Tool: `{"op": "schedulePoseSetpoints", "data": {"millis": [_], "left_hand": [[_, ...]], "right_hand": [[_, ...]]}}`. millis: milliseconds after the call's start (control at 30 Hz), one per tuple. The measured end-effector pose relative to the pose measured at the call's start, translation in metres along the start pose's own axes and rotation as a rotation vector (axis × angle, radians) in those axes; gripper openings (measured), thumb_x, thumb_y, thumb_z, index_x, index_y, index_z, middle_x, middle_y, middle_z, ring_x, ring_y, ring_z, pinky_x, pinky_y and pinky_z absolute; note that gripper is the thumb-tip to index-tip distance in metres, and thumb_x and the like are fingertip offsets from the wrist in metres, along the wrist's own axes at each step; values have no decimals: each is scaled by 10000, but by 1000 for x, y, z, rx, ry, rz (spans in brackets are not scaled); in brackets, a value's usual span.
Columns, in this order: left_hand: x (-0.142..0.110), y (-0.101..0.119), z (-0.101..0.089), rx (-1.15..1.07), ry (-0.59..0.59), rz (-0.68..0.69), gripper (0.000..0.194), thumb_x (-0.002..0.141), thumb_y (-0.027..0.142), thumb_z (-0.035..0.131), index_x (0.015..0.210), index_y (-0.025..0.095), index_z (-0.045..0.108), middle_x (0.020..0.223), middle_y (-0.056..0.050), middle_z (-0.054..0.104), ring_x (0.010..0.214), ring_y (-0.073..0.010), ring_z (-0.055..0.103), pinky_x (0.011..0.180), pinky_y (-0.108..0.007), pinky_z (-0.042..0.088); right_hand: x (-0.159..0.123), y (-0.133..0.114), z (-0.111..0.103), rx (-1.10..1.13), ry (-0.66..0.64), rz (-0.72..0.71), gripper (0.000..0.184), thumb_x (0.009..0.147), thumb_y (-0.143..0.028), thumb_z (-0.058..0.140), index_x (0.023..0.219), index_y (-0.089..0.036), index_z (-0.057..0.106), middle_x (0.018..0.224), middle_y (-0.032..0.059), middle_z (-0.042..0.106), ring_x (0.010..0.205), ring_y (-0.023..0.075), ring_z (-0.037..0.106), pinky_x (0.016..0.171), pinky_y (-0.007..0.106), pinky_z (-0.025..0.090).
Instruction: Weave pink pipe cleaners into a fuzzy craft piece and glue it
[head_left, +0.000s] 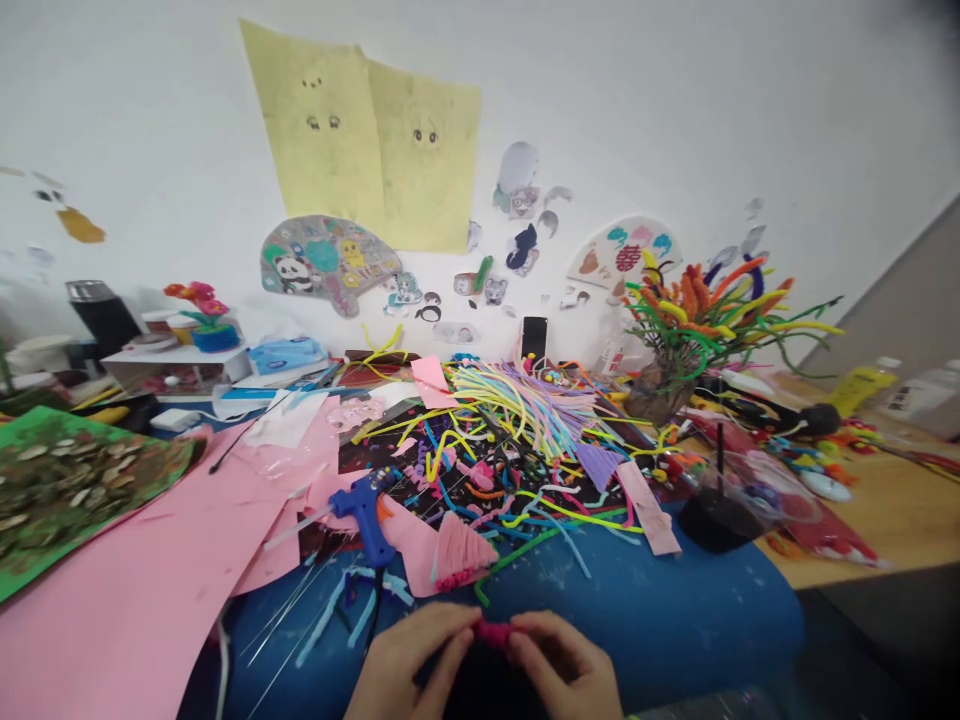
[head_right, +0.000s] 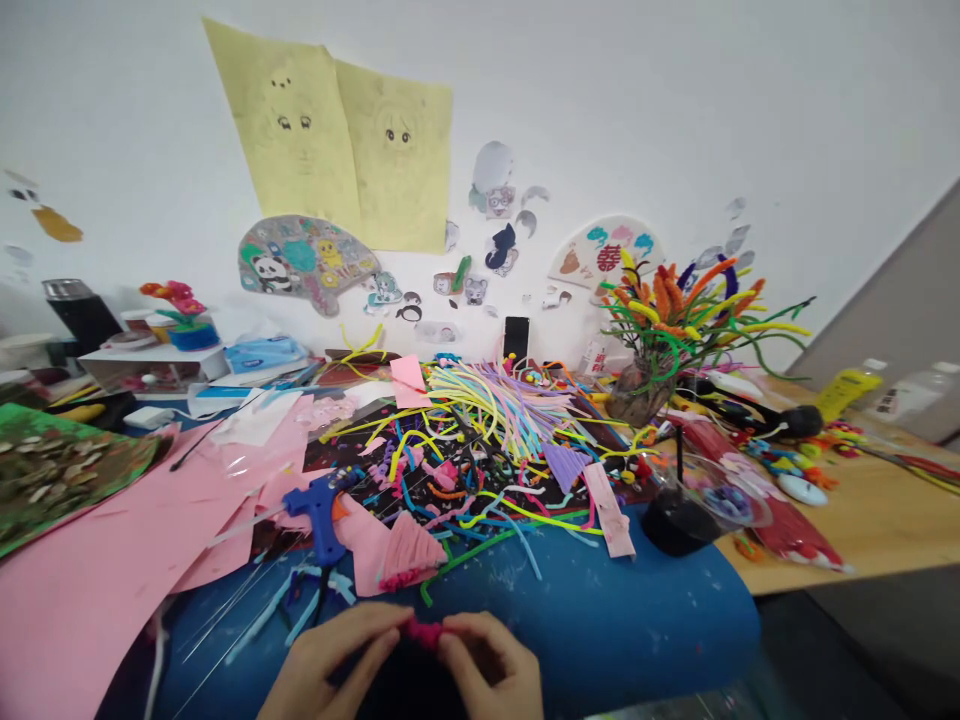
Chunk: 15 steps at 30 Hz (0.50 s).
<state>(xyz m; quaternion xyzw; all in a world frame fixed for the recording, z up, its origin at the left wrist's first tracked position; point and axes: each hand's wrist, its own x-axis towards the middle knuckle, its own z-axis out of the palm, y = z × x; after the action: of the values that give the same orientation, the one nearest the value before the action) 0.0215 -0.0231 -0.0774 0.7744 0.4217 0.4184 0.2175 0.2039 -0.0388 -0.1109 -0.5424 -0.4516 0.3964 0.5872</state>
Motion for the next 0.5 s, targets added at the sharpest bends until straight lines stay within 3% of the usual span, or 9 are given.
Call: {"op": "schedulePoseSetpoints", "data": {"millis": [100,200,300,367,433,500], "left_hand": [[19,-7,2,251,118,-25,310,939,242,504,1213,239,649,1242,-82,700,1156,-219,658,969,-326,547],[40,-18,8,462,137,-151,472,926,271,507,1380,141,502,1377,-172,586,1293,-321,534,1048,-502,472],[52,-25,15,551,63,-210,528,875,221,561,1383,96,488,1356,-188,595,1307,-369,497,1059,-544,433],[53,-25,19,555,31,-227,538,859,189,565,1384,101,487,1343,-186,602,1310,-366,491,1051,-532,434],[50,-24,22,517,26,-246,539,870,191,545,1399,123,471,1339,-180,603,1310,-351,494,1040,-529,439],[46,-22,24,440,33,-254,535,883,196,520,1413,153,456,1349,-163,602,1304,-325,509,1043,-524,439]], "right_hand": [[23,0,-21,-176,51,-59,421,765,-590,699,855,-187,782,696,66,742,570,186,669,568,257,566],[44,6,-34,-425,66,-210,411,827,-566,631,924,-193,774,789,71,736,543,162,627,569,269,550],[54,11,-36,-624,162,-367,417,901,-516,548,1030,-168,738,942,99,687,477,121,544,561,297,535],[54,12,-32,-712,255,-479,364,938,-438,524,1085,-157,702,1003,115,656,531,133,567,605,314,540],[51,11,-25,-772,201,-629,271,942,-344,550,1125,-186,671,1039,107,664,725,183,647,717,333,546],[46,9,-15,-828,4,-769,326,900,-286,620,1221,-227,618,1110,85,689,968,241,653,842,372,522]]}}
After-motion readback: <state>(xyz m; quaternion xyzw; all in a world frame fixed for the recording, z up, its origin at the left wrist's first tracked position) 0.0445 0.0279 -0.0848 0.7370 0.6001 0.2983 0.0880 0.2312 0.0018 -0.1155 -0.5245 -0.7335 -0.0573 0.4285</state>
